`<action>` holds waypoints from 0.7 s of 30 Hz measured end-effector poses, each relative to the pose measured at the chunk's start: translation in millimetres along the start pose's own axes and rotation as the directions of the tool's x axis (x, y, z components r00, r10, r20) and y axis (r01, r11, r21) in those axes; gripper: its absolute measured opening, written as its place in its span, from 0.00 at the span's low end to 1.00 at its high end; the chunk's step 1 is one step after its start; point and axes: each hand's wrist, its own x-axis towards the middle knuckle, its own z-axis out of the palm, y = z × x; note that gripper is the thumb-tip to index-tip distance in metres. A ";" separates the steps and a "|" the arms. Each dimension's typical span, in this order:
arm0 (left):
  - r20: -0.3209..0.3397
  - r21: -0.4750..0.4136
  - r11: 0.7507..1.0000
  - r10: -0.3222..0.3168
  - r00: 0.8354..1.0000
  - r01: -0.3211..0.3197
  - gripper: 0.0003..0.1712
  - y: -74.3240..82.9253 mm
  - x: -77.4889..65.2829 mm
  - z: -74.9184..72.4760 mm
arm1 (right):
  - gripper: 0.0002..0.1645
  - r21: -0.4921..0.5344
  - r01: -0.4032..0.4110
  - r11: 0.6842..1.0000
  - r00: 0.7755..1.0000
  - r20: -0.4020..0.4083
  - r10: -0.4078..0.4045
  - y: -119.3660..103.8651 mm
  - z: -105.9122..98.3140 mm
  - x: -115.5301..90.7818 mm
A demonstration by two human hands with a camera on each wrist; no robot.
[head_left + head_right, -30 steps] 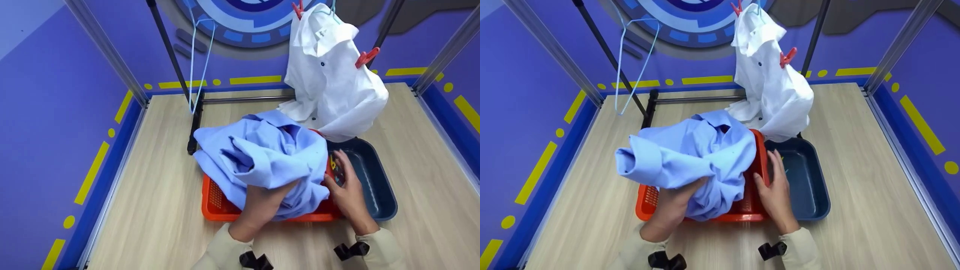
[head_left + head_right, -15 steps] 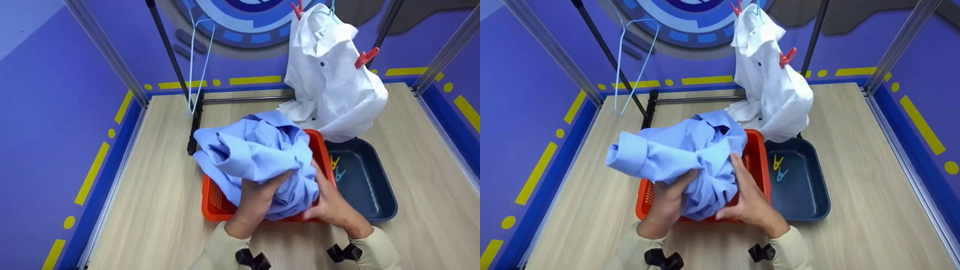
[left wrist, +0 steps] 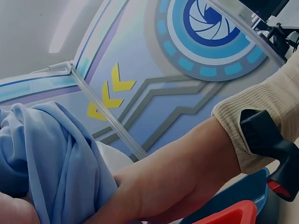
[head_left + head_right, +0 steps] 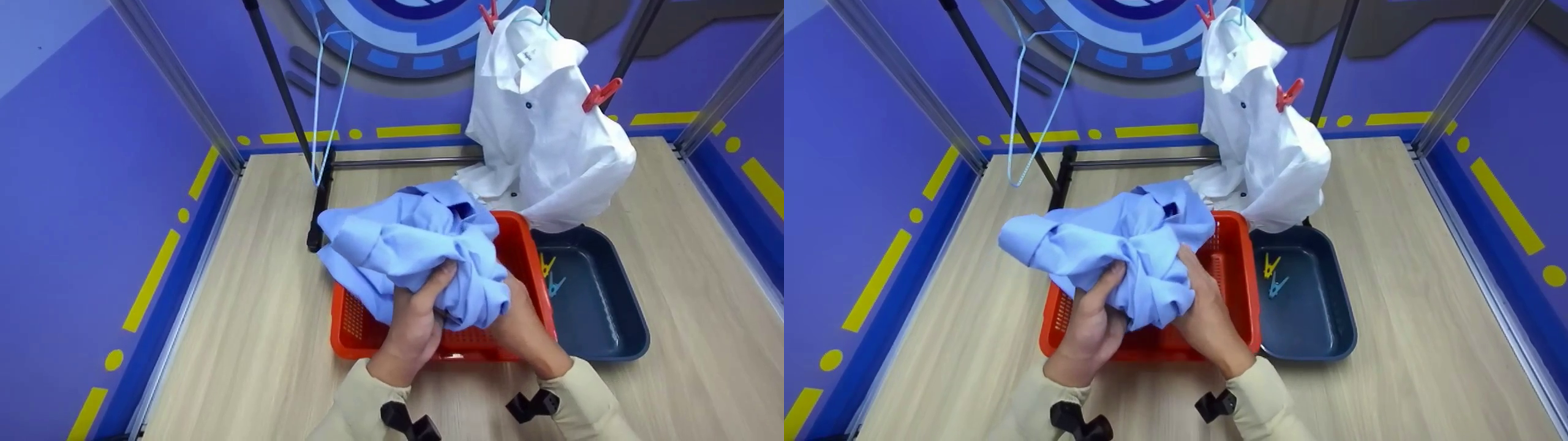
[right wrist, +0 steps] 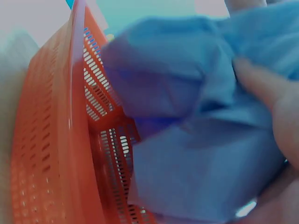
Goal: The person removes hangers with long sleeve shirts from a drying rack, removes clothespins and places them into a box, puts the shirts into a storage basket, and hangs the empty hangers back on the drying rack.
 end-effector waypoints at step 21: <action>-0.146 0.054 0.980 -0.183 0.972 0.193 0.19 16.3 26.8 -61.2 | 0.27 0.096 0.082 0.992 0.996 -0.050 -0.078 16.2 2.4 9.0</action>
